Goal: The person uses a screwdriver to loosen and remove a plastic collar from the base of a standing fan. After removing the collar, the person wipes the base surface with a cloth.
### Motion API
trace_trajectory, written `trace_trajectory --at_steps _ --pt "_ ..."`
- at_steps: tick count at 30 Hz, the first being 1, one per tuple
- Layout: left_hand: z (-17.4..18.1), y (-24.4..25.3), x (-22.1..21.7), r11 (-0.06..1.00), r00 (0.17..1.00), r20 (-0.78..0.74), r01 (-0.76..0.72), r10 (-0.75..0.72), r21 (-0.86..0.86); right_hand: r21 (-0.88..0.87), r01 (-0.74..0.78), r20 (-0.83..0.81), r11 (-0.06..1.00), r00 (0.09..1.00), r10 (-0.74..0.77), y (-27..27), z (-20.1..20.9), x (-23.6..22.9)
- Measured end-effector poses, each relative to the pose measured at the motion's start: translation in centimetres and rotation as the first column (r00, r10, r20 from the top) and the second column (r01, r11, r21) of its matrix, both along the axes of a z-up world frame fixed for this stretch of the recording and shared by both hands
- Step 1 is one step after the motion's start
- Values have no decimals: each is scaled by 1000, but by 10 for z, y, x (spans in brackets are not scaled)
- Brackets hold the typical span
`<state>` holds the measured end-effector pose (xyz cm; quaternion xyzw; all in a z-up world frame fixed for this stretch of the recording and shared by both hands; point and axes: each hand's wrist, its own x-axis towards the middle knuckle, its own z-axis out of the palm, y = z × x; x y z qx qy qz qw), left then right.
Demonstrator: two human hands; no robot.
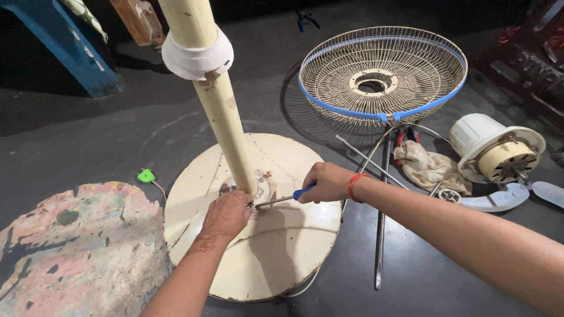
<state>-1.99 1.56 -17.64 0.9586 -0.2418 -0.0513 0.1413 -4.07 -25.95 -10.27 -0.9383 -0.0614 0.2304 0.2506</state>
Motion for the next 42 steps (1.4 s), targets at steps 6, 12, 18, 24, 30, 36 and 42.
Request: trace_trajectory --at_steps 6,12,18,24,30,36,42 --pt "2 0 0 995 999 -1 34 -34 91 107 -2 32 994 999 -1 -19 -31 0" --pt "-5 4 1 996 991 99 88 -86 -18 141 77 -67 987 995 -69 -25 -50 -1" --pt "-6 4 5 990 982 123 144 -144 13 179 34 -64 983 998 -23 -27 -57 -4" --pt "-5 2 11 970 966 96 232 -238 71 193 19 -62 981 998 -7 -29 -62 -3" --pt "-17 -4 20 905 920 162 299 -358 303 217 -12 -44 976 999 22 -31 -57 -1" --pt "-18 -12 20 859 887 192 319 -419 400 152 11 -82 988 997 2 -30 -46 0" --pt "2 -31 8 980 951 -264 -120 159 159 146 14 -92 989 996 0 -34 -37 -1"
